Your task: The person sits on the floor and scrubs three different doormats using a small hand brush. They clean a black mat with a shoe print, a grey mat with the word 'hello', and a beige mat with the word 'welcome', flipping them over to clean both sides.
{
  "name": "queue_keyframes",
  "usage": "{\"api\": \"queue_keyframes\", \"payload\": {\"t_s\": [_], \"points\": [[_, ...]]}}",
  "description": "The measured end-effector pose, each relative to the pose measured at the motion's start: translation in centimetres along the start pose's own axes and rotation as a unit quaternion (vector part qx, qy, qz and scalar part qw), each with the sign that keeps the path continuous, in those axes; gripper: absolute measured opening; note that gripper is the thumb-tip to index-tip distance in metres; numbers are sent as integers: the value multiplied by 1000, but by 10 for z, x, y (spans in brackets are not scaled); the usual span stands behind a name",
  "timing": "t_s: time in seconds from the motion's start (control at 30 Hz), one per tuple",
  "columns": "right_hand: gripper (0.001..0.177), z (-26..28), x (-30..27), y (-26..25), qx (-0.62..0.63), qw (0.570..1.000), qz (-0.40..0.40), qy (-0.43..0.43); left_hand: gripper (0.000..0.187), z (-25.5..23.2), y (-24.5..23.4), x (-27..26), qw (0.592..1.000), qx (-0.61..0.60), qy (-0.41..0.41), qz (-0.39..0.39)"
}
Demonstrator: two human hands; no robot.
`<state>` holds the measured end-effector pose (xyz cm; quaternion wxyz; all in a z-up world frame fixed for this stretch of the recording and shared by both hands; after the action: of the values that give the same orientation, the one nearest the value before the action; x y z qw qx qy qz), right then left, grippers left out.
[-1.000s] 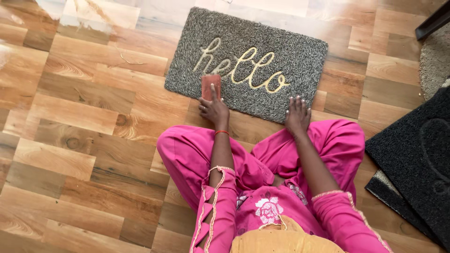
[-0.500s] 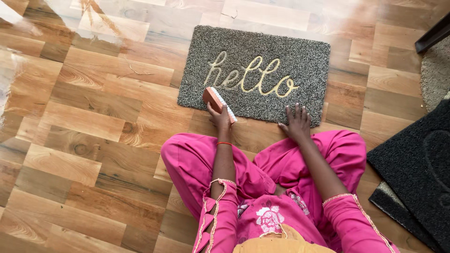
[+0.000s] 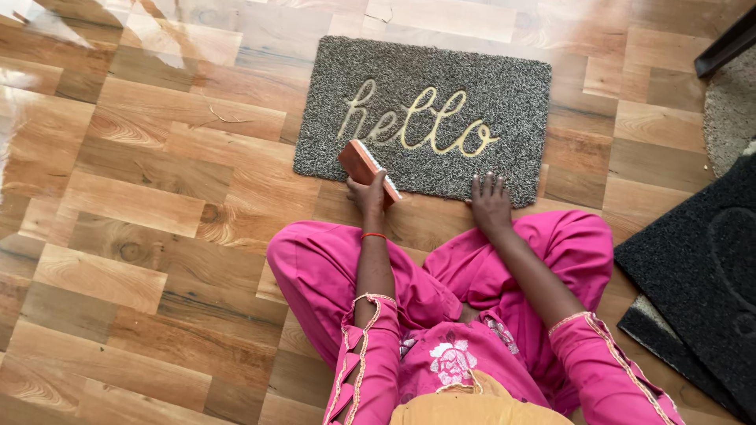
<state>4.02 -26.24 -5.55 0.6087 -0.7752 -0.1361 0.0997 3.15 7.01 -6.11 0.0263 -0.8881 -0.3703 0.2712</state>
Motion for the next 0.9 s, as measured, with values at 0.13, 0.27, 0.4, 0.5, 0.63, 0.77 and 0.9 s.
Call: {"api": "queue_keyframes", "payload": {"t_s": [0.13,0.27,0.4,0.5,0.63,0.77,0.9], "points": [[62,-1,4,-3,4,999,-45,-6,113,6,1,6,999,-49,-19,-6],[52,0,-1,-5,-59,996,-65,-12,109,21,14,20,983,-180,-19,17],[60,-3,0,-15,59,997,-40,-5,106,31,32,29,961,-261,-23,91],[60,-1,-2,-22,68,997,-31,-5,103,37,34,28,968,-235,-41,80],[53,6,3,-3,-53,997,-13,-51,106,26,33,20,957,-263,-70,102],[47,13,3,20,-154,982,-8,-113,103,13,24,11,962,-256,-67,64],[41,13,11,20,-164,975,-52,-139,96,9,21,4,952,-299,-50,32]]}}
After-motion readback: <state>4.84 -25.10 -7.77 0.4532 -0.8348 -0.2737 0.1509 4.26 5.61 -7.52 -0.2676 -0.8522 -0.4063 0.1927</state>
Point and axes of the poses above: each hand's wrist, its own x-axis towards the middle knuckle, its own y-axis out of the palm, z = x × y, the point moved 7 cm from there along x, towards the middle knuckle, and after that the axes turned 6 degrees about -x, right-handed, at the moved point
